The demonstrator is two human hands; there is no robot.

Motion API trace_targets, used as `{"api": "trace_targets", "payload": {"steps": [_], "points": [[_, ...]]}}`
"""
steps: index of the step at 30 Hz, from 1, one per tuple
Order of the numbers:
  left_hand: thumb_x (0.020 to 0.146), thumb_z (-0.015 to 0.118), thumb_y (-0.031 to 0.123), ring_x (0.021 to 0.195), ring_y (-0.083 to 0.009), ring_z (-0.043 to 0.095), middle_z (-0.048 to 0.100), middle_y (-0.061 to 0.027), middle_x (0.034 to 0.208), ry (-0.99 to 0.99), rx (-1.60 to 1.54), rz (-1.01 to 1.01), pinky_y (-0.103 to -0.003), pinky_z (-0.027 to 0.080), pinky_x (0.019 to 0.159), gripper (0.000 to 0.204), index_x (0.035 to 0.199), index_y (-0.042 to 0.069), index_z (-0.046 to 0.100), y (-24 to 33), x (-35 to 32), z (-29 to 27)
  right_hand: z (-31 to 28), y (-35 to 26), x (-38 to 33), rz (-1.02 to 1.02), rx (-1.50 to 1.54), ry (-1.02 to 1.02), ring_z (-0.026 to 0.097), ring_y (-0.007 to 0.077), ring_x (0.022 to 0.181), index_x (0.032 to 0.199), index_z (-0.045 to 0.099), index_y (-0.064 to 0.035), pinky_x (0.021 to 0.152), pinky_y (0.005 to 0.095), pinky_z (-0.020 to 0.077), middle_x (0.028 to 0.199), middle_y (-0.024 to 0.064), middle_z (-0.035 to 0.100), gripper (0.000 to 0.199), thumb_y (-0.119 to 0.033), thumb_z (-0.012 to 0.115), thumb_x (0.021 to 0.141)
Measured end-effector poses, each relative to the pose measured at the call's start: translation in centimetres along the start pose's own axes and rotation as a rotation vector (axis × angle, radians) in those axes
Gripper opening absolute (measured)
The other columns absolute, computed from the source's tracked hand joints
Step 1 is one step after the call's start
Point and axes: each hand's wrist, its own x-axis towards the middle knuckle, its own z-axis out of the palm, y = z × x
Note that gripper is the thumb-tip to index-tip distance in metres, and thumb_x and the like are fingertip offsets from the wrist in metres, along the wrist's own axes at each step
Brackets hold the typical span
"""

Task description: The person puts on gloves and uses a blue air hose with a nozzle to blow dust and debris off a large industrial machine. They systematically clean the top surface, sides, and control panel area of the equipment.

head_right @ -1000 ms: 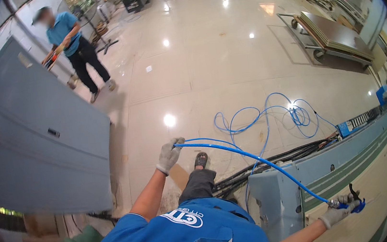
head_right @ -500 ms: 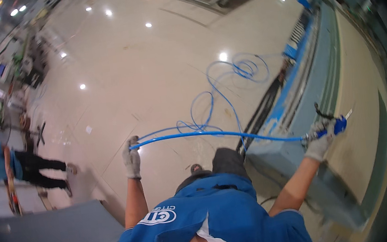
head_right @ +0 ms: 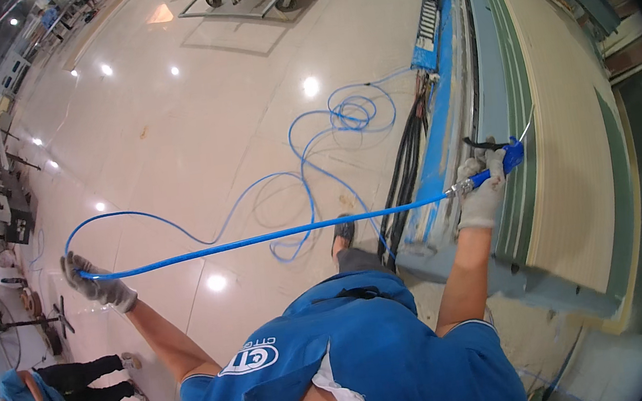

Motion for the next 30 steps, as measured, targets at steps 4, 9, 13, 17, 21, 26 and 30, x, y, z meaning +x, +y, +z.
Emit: {"api": "trace_targets", "payload": {"steps": [4, 9, 13, 17, 21, 26, 30], "points": [[0.097, 0.044, 0.016, 0.107, -0.0231, 0.054, 0.055, -0.0135, 0.118, -0.052, -0.637, -0.886, -0.035, 0.040, 0.101, 0.032, 0.120, -0.005, 0.051, -3.0, -4.4, 8.3, 2.3, 3.3, 6.4, 0.073, 0.082, 0.052, 0.040, 0.0069, 0.053, 0.111, 0.059, -0.0086, 0.045, 0.0205, 0.0330, 0.077, 0.0005, 0.054, 0.031, -0.033, 0.058, 0.092], [0.095, 0.053, 0.028, 0.073, -0.0087, 0.049, 0.055, 0.0003, 0.080, -0.510, -0.175, -1.002, -0.024, 0.042, 0.066, 0.029, 0.102, 0.001, 0.061, -0.5, -13.7, 13.3, 3.6, 6.4, 12.3, 0.234, 0.066, 0.118, 0.042, 0.0068, 0.053, 0.099, 0.059, -0.0095, 0.044, 0.0208, 0.0342, 0.079, 0.0021, 0.059, 0.024, -0.033, 0.053, 0.095], [0.095, 0.052, 0.028, 0.066, -0.0078, 0.046, 0.052, 0.0014, 0.074, -0.572, -0.128, -1.157, -0.023, 0.038, 0.058, 0.028, 0.101, 0.002, 0.061, 0.5, -16.0, 17.3, 4.8, 7.9, 15.2, 0.199, 0.055, 0.235, 0.043, 0.0071, 0.053, 0.098, 0.059, -0.0080, 0.044, 0.0206, 0.0345, 0.080, 0.0040, 0.060, 0.027, -0.033, 0.050, 0.096], [0.095, 0.052, 0.027, 0.064, -0.0072, 0.044, 0.051, 0.0015, 0.073, -0.704, -0.102, -1.093, -0.023, 0.036, 0.056, 0.027, 0.100, 0.002, 0.061, -2.3, -16.0, 24.9, 6.4, 10.0, 18.3, 0.212, 0.146, 0.064, 0.042, 0.0067, 0.053, 0.099, 0.058, -0.0064, 0.044, 0.0196, 0.0342, 0.083, 0.0047, 0.061, 0.031, -0.036, 0.048, 0.097], [0.095, 0.052, 0.029, 0.066, -0.0083, 0.047, 0.054, 0.0005, 0.076, -0.681, -0.256, -1.054, -0.022, 0.040, 0.059, 0.028, 0.102, 0.004, 0.061, -7.2, -14.8, 35.9, 9.7, 14.2, 21.4, 0.226, 0.192, -0.131, 0.039, 0.0053, 0.051, 0.102, 0.058, -0.0051, 0.043, 0.0178, 0.0334, 0.088, 0.0052, 0.063, 0.031, -0.035, 0.049, 0.096], [0.095, 0.051, 0.028, 0.066, -0.0087, 0.047, 0.054, 0.0006, 0.076, -0.797, -0.304, -1.078, -0.022, 0.040, 0.059, 0.027, 0.103, 0.004, 0.061, -11.5, -11.0, 50.8, 16.5, 22.8, 26.6, 0.238, 0.227, -0.005, 0.035, 0.0044, 0.050, 0.109, 0.060, -0.0049, 0.044, 0.0180, 0.0320, 0.095, 0.0075, 0.064, 0.027, -0.025, 0.057, 0.092], [0.096, 0.050, 0.028, 0.062, -0.0078, 0.045, 0.051, 0.0014, 0.072, -0.975, -0.373, -0.996, -0.023, 0.037, 0.055, 0.026, 0.100, 0.005, 0.061, -13.7, -8.1, 59.9, 20.6, 26.9, 29.2, 0.215, 0.303, 0.101, 0.037, 0.0057, 0.052, 0.111, 0.061, -0.0087, 0.043, 0.0203, 0.0317, 0.101, 0.0070, 0.064, 0.030, -0.031, 0.055, 0.093]]}}
